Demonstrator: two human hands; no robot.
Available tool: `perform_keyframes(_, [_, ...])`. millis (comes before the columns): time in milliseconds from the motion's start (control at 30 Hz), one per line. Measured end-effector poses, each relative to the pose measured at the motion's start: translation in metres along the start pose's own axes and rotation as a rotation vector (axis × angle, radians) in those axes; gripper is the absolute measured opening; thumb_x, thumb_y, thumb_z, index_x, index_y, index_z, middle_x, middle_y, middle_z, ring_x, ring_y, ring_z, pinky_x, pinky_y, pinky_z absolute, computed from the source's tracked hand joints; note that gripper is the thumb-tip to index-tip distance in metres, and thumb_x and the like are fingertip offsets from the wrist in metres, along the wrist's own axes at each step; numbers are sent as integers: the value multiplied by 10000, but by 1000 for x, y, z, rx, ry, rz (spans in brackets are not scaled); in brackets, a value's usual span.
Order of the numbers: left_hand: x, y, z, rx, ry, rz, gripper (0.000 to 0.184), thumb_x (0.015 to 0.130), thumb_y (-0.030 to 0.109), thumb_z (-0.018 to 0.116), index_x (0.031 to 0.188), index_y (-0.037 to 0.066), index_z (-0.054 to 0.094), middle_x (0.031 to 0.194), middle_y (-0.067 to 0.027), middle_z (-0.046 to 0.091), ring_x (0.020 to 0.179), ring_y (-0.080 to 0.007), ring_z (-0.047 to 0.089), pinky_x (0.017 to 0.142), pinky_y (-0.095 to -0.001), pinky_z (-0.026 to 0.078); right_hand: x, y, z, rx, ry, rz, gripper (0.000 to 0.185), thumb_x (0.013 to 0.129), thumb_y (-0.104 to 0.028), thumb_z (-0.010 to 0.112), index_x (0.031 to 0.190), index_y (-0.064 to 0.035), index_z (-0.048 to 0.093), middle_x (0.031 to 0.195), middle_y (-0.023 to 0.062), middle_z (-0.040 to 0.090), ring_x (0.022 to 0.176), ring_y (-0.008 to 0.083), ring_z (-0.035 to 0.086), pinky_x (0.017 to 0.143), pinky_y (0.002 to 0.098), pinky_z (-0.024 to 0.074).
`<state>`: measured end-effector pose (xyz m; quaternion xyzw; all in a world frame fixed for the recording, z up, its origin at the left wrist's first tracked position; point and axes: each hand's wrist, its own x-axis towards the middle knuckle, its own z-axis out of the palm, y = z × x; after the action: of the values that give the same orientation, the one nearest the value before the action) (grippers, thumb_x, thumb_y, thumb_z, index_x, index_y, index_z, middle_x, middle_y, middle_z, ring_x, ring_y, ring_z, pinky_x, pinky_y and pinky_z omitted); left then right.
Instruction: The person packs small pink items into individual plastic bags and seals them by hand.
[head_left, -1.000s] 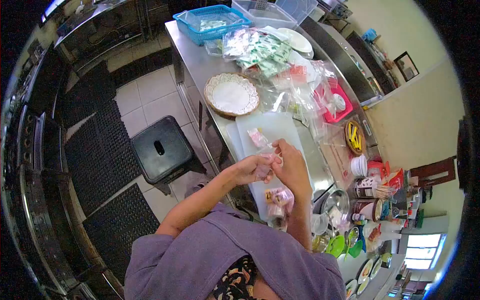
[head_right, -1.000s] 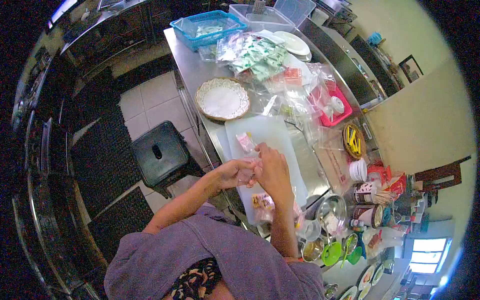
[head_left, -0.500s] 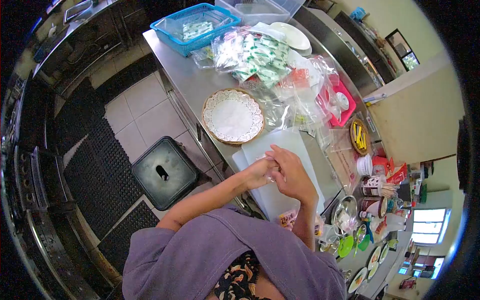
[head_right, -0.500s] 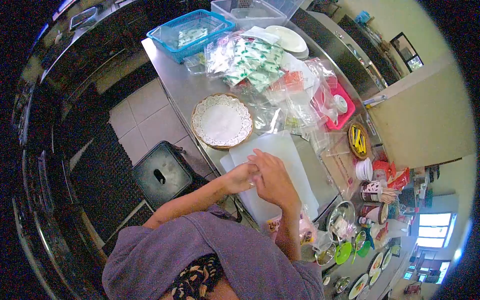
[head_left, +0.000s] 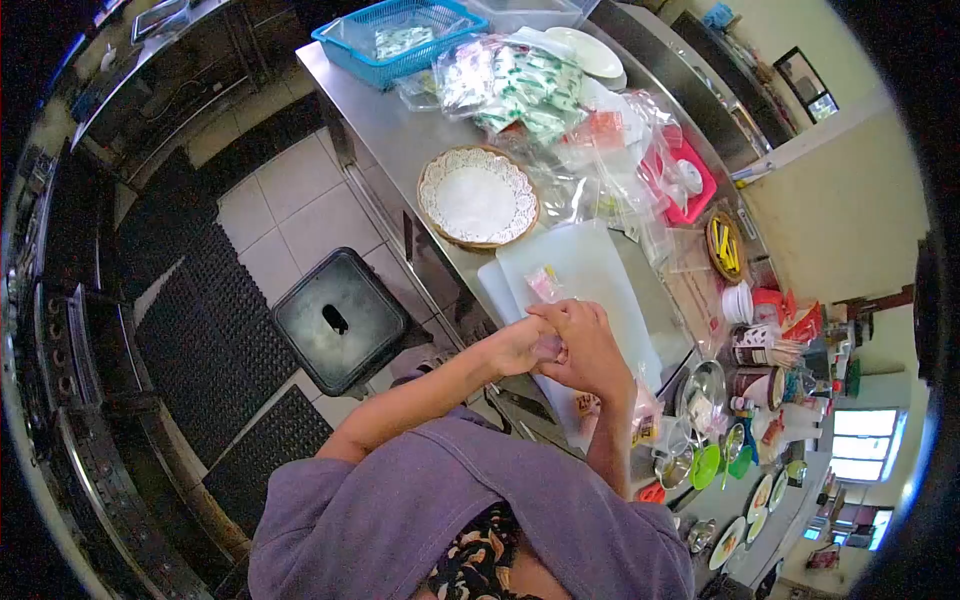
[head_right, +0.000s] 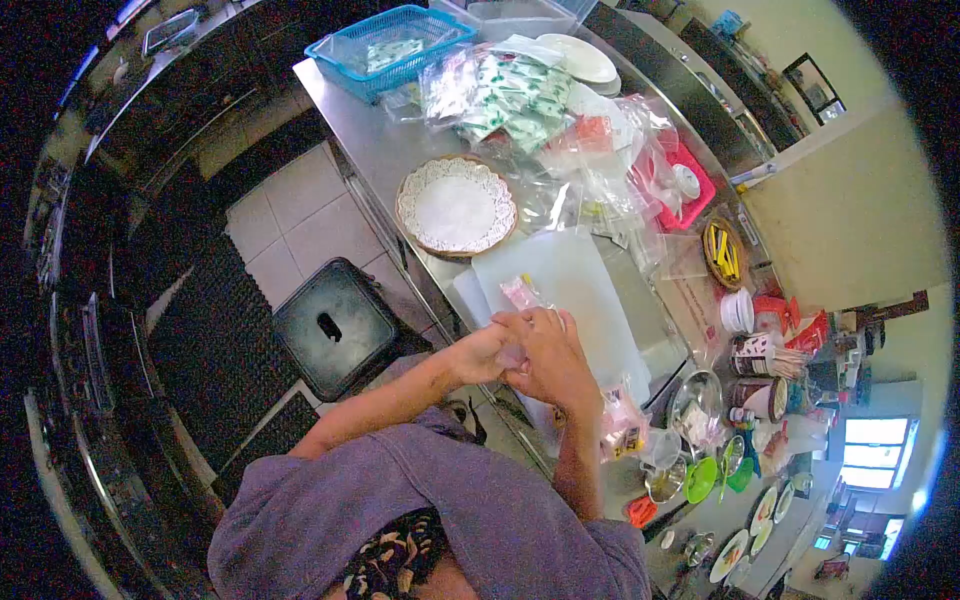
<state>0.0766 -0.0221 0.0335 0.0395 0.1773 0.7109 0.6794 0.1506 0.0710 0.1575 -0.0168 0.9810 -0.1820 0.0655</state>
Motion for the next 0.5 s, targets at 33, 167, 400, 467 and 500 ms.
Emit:
perform_keyframes(33, [-1,-6,-2,-5,-57,2,260,868,107,459,1127,117,478,1002,-38,557,921,-183,564,770,-316,477,-6,-2,1,-2,20,2,687,573,-145,727,1207,-173,465,1068,81,505,1089,261,455,996,467,267])
perform_keyframes(167, [-10,-26,2,-57,-4,-41,250,864,108,457,1111,93,491,1028,-51,564,923,-190,574,786,-334,483,-24,-5,5,53,51,-43,626,582,-158,716,1167,-142,491,1062,93,515,1066,272,470,970,409,306])
perform_keyframes(400, [-12,-49,14,7,-62,59,233,856,102,479,1086,72,498,1036,-65,572,935,-195,582,808,-343,485,-48,-9,5,42,46,-21,530,590,-143,687,1092,-96,524,1047,100,520,1011,281,497,887,383,383])
perform_keyframes(467, [-12,-51,19,30,-43,78,238,851,97,488,1087,76,497,1029,-65,574,927,-195,585,805,-341,486,-52,-8,4,58,44,-17,514,593,-145,682,1080,-91,527,1041,99,520,996,288,502,872,384,393])
perform_keyframes(500, [-11,-53,20,21,-32,73,242,849,93,491,1090,78,496,1026,-66,575,922,-195,587,804,-339,487,-53,-8,3,64,49,-17,507,594,-148,681,1074,-89,527,1036,99,520,990,292,504,869,384,395])
